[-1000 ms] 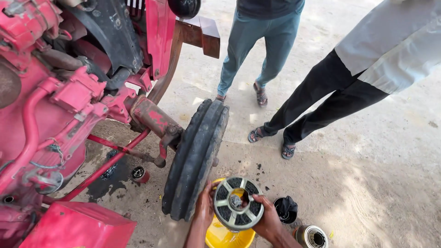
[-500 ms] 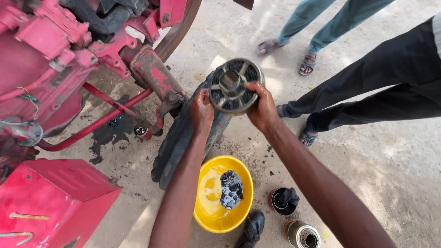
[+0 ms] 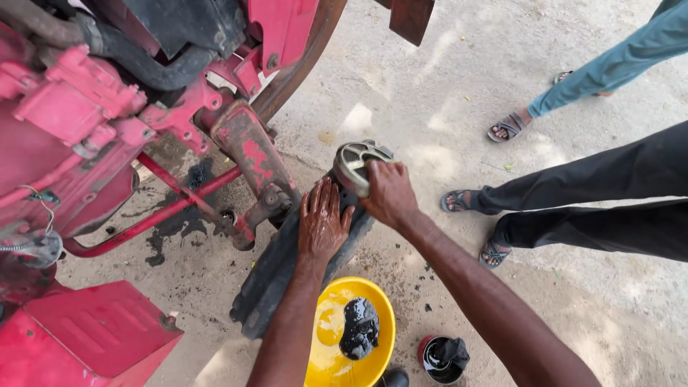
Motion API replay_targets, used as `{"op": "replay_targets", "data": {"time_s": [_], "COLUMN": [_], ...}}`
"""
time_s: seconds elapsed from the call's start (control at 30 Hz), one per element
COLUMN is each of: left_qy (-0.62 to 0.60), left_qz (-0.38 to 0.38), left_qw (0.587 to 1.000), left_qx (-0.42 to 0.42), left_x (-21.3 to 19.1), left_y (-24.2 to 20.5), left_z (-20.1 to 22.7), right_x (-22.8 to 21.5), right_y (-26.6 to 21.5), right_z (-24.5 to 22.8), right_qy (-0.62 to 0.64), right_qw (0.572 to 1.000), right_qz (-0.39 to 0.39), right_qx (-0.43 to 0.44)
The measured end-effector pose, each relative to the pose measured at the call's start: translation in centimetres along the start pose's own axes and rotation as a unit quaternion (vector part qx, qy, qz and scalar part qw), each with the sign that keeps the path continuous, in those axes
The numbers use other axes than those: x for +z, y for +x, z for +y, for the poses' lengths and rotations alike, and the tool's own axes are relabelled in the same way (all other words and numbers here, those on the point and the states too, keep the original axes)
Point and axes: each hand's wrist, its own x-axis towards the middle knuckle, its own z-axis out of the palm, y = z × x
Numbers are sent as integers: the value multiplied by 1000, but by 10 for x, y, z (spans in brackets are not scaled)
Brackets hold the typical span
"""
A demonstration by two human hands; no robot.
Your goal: Cleaning a tractor's oil-bath air filter in a bowl of solvent.
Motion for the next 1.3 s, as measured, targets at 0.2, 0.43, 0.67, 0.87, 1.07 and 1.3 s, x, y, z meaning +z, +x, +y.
{"op": "replay_targets", "data": {"time_s": [0.2, 0.43, 0.67, 0.87, 1.07, 1.3], "left_qy": [-3, -9, -20, -13, -3, 17], "left_qz": [19, -17, -43, -56, -67, -101], "left_qw": [1000, 1000, 996, 992, 990, 987], "left_qx": [7, 3, -78, -113, -121, -121], "left_x": [2, -3, 16, 30, 36, 26], "left_y": [4, 6, 47, 61, 64, 65], "left_z": [-2, 0, 7, 11, 10, 12], "right_x": [7, 6, -73, 9, -48, -99], "right_y": [-1, -1, 31, 12, 39, 69], "right_z": [-7, -17, -27, 27, 15, 51], "right_qy": [-24, -61, 219, -2, 62, 48], "right_qw": [998, 995, 940, 985, 973, 968], "right_qz": [-55, -62, -27, 110, -58, 214], "right_qx": [0, 53, 262, 134, 212, 120]}}
